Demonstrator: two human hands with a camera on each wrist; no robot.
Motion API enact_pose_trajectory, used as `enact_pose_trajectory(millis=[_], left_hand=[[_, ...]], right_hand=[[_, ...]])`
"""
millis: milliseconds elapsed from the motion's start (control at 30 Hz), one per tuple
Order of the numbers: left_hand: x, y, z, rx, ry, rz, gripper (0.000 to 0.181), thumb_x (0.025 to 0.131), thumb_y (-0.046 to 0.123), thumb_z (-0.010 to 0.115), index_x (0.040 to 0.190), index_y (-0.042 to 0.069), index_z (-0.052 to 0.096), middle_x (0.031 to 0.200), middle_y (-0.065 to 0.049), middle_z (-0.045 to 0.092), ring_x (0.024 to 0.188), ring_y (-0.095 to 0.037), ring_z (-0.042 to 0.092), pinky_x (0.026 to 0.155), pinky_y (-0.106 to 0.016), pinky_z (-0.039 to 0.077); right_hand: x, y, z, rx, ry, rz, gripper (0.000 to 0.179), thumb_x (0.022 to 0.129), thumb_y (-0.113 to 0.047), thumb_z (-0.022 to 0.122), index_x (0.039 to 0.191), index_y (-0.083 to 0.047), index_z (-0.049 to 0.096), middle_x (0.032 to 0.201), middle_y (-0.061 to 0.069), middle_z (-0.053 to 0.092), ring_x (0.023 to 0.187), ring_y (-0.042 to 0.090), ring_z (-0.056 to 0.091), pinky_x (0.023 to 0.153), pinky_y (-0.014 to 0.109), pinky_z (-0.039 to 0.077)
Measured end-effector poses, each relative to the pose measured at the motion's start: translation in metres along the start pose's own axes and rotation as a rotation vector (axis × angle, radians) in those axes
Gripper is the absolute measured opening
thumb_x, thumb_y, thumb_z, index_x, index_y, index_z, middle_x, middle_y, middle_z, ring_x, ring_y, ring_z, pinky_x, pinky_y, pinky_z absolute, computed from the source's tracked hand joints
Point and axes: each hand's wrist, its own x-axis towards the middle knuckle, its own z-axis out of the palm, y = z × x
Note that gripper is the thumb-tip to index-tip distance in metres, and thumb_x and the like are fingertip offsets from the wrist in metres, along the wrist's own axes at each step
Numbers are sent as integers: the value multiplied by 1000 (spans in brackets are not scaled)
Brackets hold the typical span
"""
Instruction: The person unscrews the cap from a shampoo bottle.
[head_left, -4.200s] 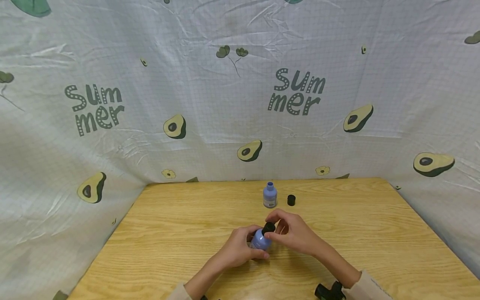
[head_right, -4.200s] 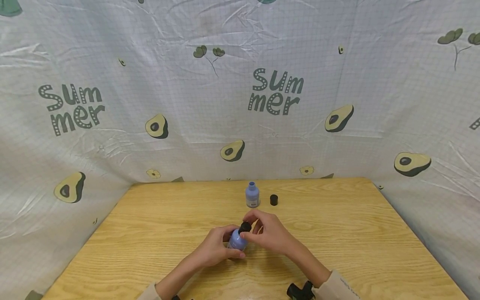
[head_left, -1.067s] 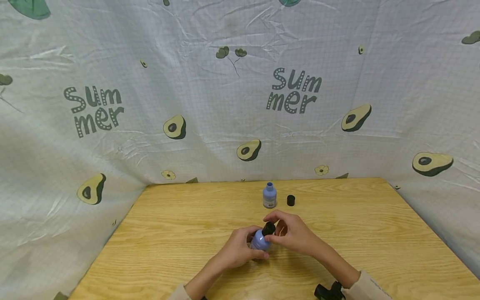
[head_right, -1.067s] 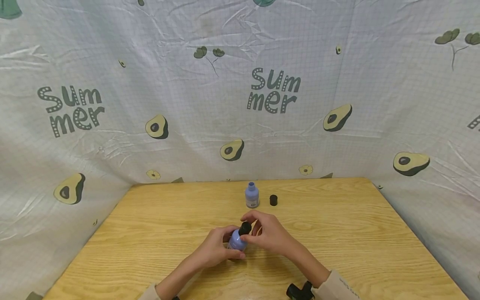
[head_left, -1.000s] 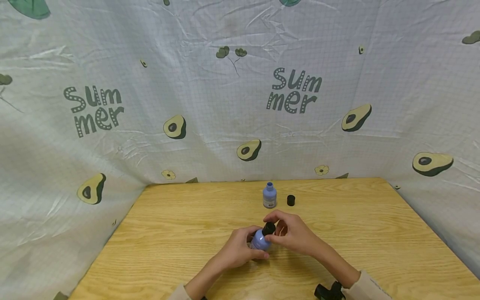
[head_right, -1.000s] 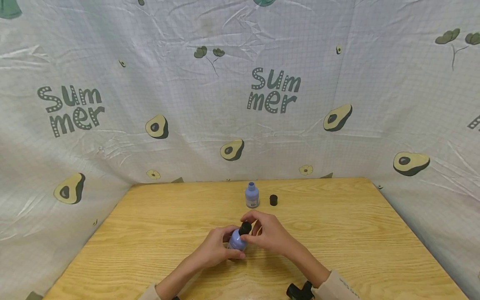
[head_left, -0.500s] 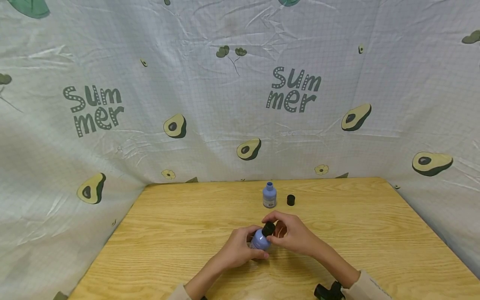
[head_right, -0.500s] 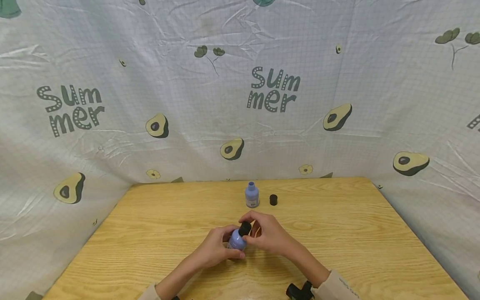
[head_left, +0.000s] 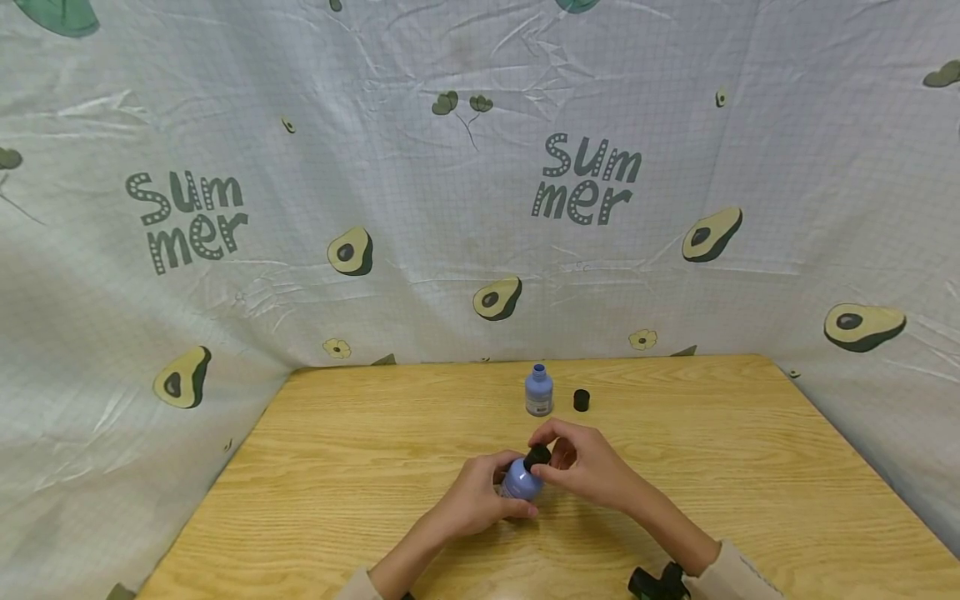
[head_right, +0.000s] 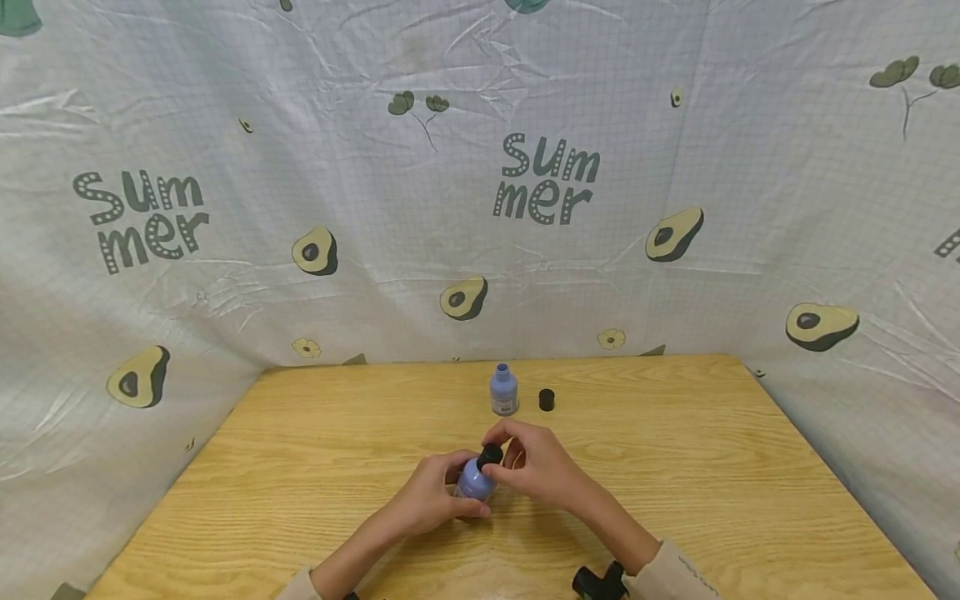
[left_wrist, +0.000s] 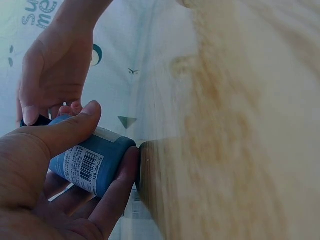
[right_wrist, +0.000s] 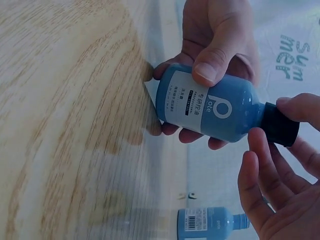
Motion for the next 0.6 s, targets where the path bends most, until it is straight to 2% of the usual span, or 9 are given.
enact_pose_trajectory(millis=[200, 367, 467, 600], left_hand=[[0, 0, 0, -4, -2, -3, 54, 83, 20, 89, 132, 14, 67, 124, -4, 72, 109, -17, 71, 87, -27, 58], [0, 0, 0, 0, -1, -7, 54, 83, 22, 89, 132, 15, 67, 124, -4, 72, 109, -17, 71, 87, -28, 58], [0, 0, 0, 1, 0, -11, 55, 83, 22, 89, 133, 15, 67, 123, -3, 72, 108, -17, 71, 87, -29, 58], [0, 0, 0, 2, 3, -12, 54, 83, 22, 90, 132, 16, 68, 122, -2, 73, 108, -17, 71, 87, -29, 58]], right_hand=[[0, 0, -1, 21, -19, -19, 29, 92, -17, 79, 119, -14, 68, 107, 6, 71, 72, 4, 60, 67, 26, 57], [1, -1, -1, 14, -5, 34, 33, 92, -25, 80, 121, -14, 67, 114, 8, 70, 74, 6, 61, 68, 26, 57], [1, 0, 0, 12, 14, 64, 33, 92, -28, 80, 118, -11, 67, 111, 7, 69, 75, 8, 62, 68, 26, 56], [2, 1, 0, 15, 19, 62, 30, 93, -27, 80, 115, -10, 68, 105, 4, 70, 74, 8, 62, 68, 26, 56]])
